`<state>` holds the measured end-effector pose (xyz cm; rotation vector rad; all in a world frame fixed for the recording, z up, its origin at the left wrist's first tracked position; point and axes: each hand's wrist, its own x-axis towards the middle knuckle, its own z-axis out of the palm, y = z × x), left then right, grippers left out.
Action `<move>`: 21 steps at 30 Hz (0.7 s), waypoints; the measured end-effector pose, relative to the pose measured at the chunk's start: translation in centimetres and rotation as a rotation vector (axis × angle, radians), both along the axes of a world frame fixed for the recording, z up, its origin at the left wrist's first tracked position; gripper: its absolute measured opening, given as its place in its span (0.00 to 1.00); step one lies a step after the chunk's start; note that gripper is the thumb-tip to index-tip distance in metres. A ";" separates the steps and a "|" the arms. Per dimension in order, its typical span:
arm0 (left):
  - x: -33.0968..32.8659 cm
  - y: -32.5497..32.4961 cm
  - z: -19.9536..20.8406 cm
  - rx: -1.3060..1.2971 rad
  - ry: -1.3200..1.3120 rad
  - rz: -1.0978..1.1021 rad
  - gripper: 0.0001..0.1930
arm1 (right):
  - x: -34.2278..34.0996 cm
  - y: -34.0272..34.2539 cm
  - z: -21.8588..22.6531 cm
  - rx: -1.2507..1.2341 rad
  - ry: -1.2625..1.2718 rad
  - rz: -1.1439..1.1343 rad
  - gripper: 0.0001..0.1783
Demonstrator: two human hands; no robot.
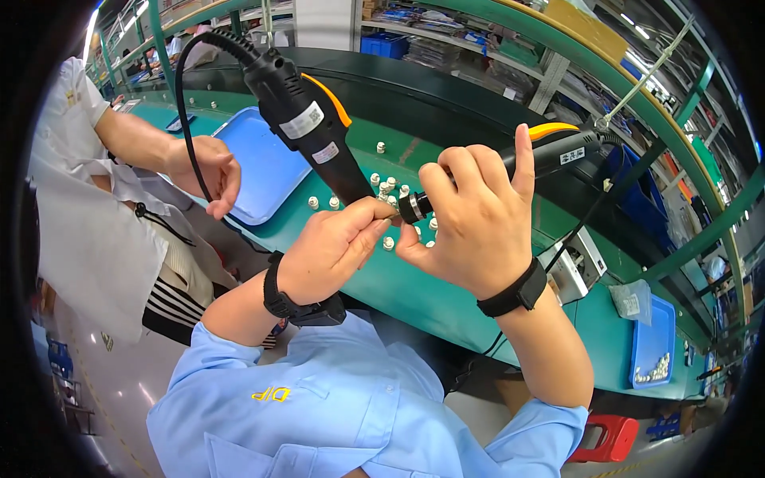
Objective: The person picks up white components from a table, inserts them into a machine, and uses a power screwdriver on them. They repeat this process for multiple components, occasionally reaching for more items from a shelf.
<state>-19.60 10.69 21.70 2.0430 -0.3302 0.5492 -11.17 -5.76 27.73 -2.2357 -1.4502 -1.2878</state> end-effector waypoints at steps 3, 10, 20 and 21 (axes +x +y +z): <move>0.0 0.2 -0.2 0.027 -0.043 -0.025 0.08 | -0.7 0.0 -0.4 0.004 0.012 -0.037 0.19; 0.1 0.7 0.1 0.112 -0.125 -0.001 0.08 | -0.9 0.8 -0.2 -0.008 0.027 -0.049 0.17; -0.3 -0.2 -1.0 0.165 -0.128 0.139 0.09 | -0.4 0.8 -0.1 0.044 -0.002 0.118 0.14; -0.5 -0.5 -1.1 0.162 -0.105 0.145 0.09 | -0.5 0.5 -0.3 0.026 0.003 0.100 0.14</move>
